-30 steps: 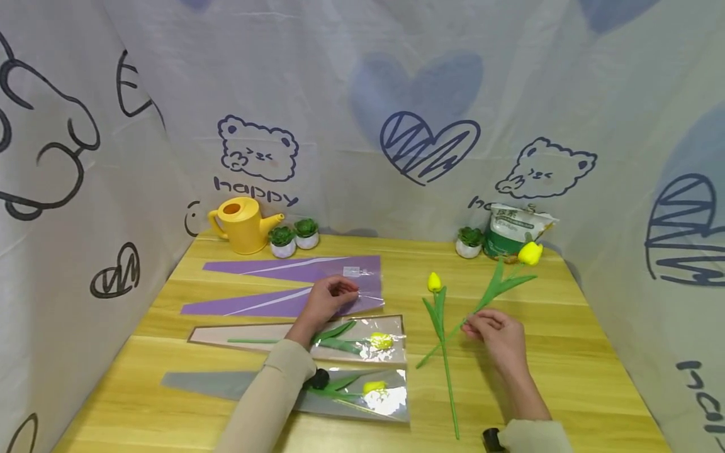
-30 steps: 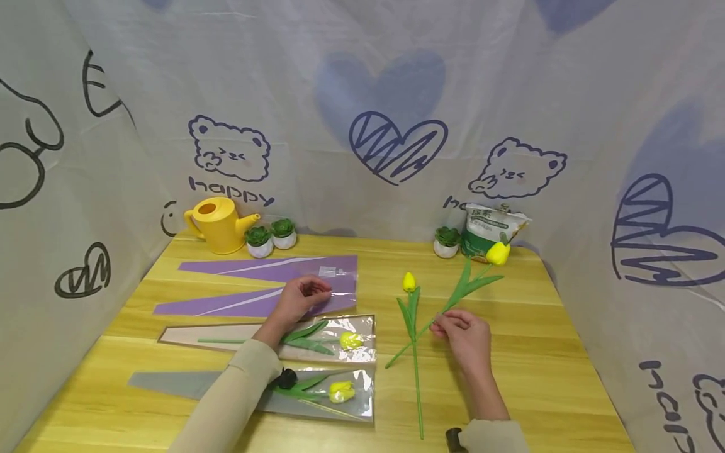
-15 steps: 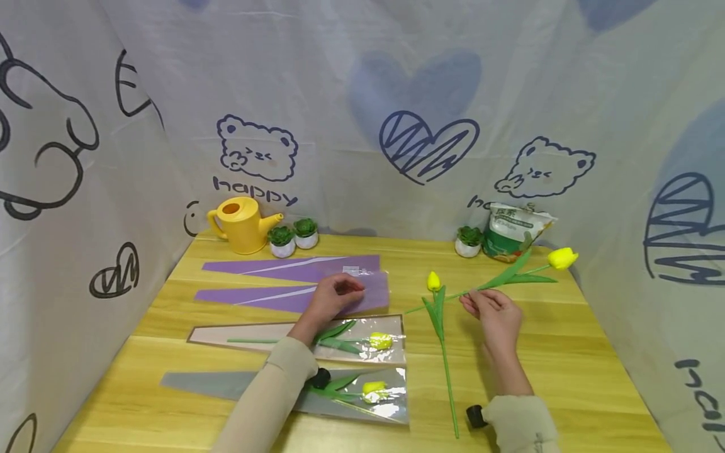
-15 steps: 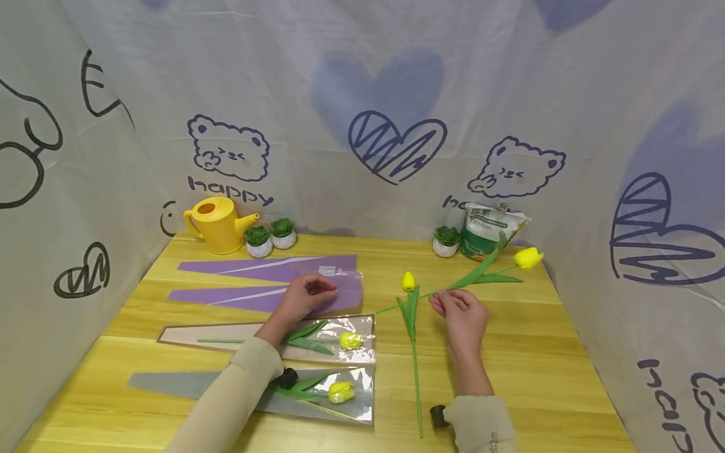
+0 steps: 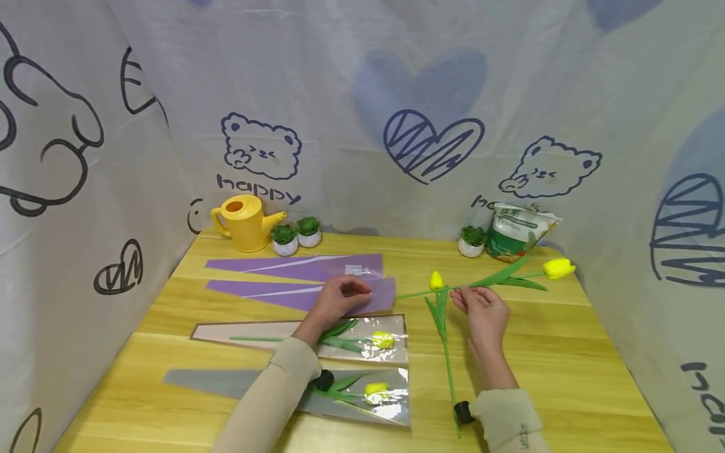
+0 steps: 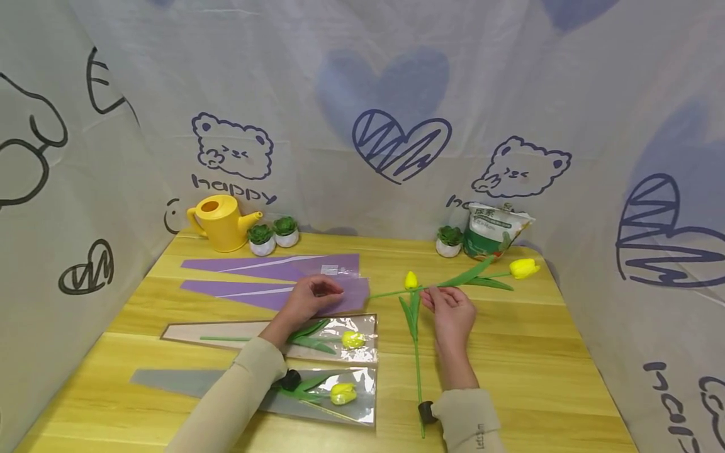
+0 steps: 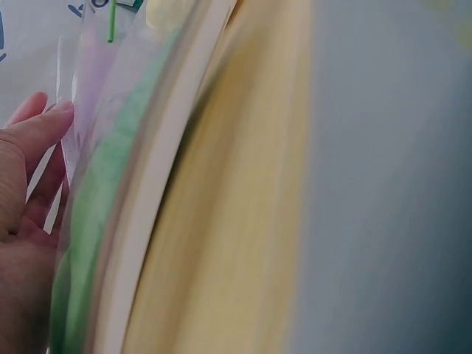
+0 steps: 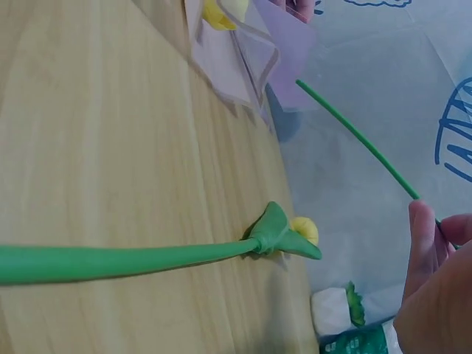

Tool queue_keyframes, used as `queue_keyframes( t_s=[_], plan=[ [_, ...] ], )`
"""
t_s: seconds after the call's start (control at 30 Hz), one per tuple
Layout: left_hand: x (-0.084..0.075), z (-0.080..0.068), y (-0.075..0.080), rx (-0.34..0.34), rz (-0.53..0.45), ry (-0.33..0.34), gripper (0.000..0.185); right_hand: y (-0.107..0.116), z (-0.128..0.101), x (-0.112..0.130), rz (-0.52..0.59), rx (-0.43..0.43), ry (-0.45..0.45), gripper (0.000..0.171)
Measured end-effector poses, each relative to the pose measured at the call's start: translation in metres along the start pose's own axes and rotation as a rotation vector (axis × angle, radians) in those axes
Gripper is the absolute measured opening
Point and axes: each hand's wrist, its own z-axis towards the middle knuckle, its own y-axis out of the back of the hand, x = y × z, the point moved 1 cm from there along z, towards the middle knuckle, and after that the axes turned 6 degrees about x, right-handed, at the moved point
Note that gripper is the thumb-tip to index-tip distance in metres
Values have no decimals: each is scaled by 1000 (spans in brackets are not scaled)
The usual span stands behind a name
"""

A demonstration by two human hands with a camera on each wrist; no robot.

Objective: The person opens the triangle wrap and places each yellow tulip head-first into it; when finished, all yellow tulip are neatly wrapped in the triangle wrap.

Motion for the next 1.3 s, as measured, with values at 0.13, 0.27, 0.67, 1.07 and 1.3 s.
queue_keyframes(
  t_s=[0.13, 0.27, 0.67, 1.07, 1.3],
  plan=[
    [-3, 0, -1, 2, 7, 6, 16, 1, 1, 3, 27, -40, 27, 8],
    [-6, 0, -3, -4, 13, 9, 15, 1, 1, 2, 45, -54, 31, 9],
    [-12, 1, -12, 15, 83, -31, 15, -14, -2, -16, 9, 11, -40, 21],
    [-16, 4, -22, -5, 104, -57, 13, -33, -7, -32, 34, 78, -127, 18],
    [-16, 5, -26, 17, 85, -55, 12, -42, -11, -38, 7, 110, -155, 13]
  ],
)
